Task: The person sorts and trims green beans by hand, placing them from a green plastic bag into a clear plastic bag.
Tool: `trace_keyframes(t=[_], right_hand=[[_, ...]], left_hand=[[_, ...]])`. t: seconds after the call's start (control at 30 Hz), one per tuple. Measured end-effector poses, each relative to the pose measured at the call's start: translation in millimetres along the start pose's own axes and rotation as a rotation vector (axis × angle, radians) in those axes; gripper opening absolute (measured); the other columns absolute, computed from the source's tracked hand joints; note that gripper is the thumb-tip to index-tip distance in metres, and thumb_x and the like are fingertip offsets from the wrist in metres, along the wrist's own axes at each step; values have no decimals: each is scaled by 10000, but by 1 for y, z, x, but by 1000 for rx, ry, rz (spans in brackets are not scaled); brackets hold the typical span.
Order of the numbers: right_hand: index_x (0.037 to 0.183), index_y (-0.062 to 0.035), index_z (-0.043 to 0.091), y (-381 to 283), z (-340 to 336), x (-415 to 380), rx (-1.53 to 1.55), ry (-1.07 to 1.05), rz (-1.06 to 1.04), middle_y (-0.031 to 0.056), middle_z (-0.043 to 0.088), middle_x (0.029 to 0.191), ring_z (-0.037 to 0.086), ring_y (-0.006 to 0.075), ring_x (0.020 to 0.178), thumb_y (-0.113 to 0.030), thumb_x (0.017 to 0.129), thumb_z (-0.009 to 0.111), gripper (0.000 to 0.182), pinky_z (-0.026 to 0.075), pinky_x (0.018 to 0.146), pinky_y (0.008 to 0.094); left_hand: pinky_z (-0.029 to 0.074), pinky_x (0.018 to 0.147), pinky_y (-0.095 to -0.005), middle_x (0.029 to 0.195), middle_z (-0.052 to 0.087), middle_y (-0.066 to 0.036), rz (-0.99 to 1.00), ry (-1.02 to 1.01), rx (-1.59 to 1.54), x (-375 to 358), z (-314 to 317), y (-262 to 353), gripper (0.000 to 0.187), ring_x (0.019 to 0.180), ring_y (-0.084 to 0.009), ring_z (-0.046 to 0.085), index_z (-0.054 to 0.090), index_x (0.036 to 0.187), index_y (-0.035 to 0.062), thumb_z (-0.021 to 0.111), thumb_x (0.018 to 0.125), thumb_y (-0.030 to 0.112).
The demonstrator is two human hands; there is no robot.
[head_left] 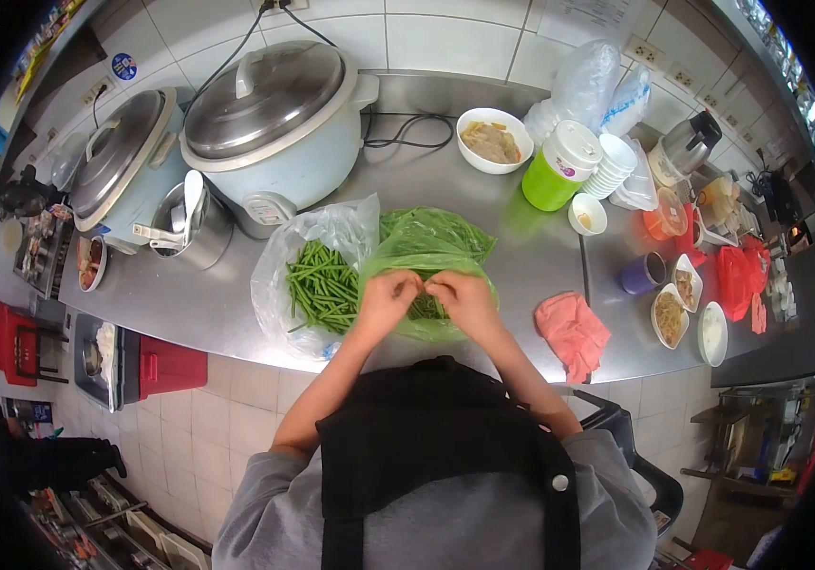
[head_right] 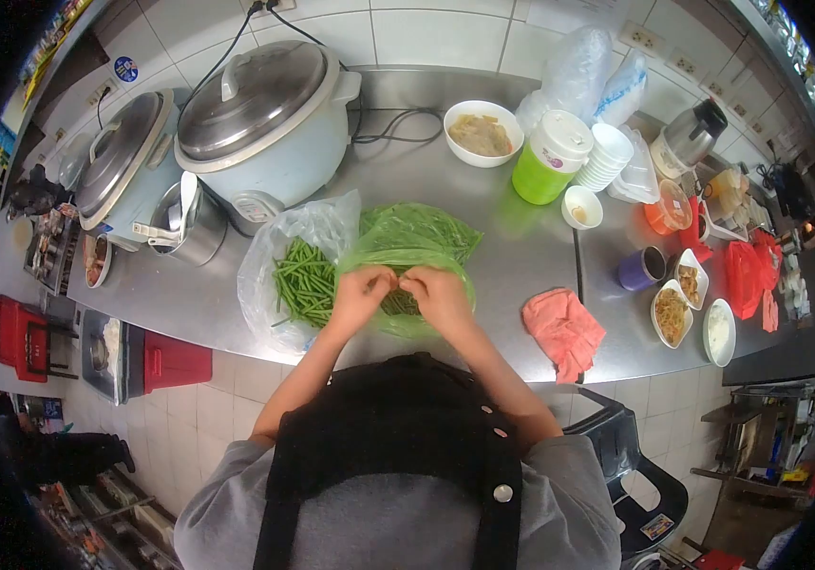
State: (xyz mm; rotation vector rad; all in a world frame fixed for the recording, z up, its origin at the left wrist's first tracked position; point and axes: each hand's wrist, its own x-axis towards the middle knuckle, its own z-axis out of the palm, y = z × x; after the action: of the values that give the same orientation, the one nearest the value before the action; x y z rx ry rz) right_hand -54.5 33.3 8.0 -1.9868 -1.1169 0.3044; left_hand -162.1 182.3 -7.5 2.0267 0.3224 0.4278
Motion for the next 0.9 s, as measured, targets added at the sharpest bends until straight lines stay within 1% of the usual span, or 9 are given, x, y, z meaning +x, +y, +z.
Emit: trace_keyframes(t=[0.03, 0.1, 0.13, 0.2, 0.47, 0.67, 0.73, 0.83, 0.9], right_hand=[[1019, -7, 668, -2, -2, 2, 0, -2, 1, 131, 695, 892, 670, 292, 748, -103, 876, 666, 172, 551, 700, 361], [1005, 30, 663, -5, -5, 5, 700, 56, 247, 105, 715, 902, 688, 190, 744, -106, 944, 616, 156, 560, 704, 288], [1005, 30, 663, -7, -8, 7, 698, 56, 247, 105, 715, 902, 688, 190, 744, -106, 944, 616, 156, 560, 704, 288], [1020, 51, 657, -11, -12, 10, 667, 197, 227, 91, 709, 919, 684, 124, 792, -114, 975, 588, 185, 567, 713, 268], [1047, 42, 656, -9, -8, 10, 661, 324, 218, 96, 707, 929, 691, 146, 778, -102, 968, 598, 174, 565, 708, 269], [1042, 29, 660, -10, -10, 9, 634, 370, 211, 99, 704, 916, 692, 147, 764, -93, 961, 604, 157, 559, 693, 266], [1041, 26, 661, -19, -11, 8, 605, 368, 214, 97, 702, 901, 692, 149, 754, -85, 957, 604, 151, 555, 687, 264], [1039, 11, 667, -46, -13, 1, 413, 379, 67, 96, 693, 888, 690, 162, 756, -40, 929, 611, 133, 544, 671, 266], [1032, -4, 673, -63, -13, -2, 327, 443, -176, 98, 687, 912, 689, 185, 788, 2, 898, 616, 146, 536, 665, 272]], left_hand=[[515, 797, -348, 906, 706, -91, -194, -12, -330, 0, 1, -4, 193, 823, -205, 666, 692, 942, -21, 570, 940, 128], [507, 820, -324, 936, 703, -78, -198, -105, -443, -3, -2, -2, 222, 856, -168, 650, 681, 1000, -30, 538, 975, 139], [499, 843, -300, 967, 700, -65, -197, -198, -554, -3, -4, 1, 254, 889, -132, 634, 670, 1057, -38, 505, 1009, 149], [498, 856, -295, 974, 698, -70, -192, -218, -557, -3, -1, -4, 258, 899, -139, 635, 656, 1079, -48, 498, 1013, 144], [473, 898, -282, 980, 683, -62, -235, -254, -483, -4, 6, -8, 236, 933, -128, 608, 645, 1064, -38, 508, 1006, 145], [491, 843, -287, 942, 687, -56, -259, -244, -434, -4, 8, -9, 205, 865, -132, 623, 656, 1012, -39, 537, 985, 126], [501, 751, -294, 865, 692, -85, -208, -194, -203, -4, 4, -3, 166, 801, -137, 632, 666, 930, -32, 589, 934, 115], [496, 642, -357, 753, 654, -147, -92, -36, -36, -2, 4, 8, 117, 680, -205, 646, 694, 878, 12, 595, 857, 71], [501, 650, -377, 748, 643, -164, -56, -23, 119, -1, 6, -2, 111, 682, -257, 645, 690, 873, 15, 598, 846, 68]])
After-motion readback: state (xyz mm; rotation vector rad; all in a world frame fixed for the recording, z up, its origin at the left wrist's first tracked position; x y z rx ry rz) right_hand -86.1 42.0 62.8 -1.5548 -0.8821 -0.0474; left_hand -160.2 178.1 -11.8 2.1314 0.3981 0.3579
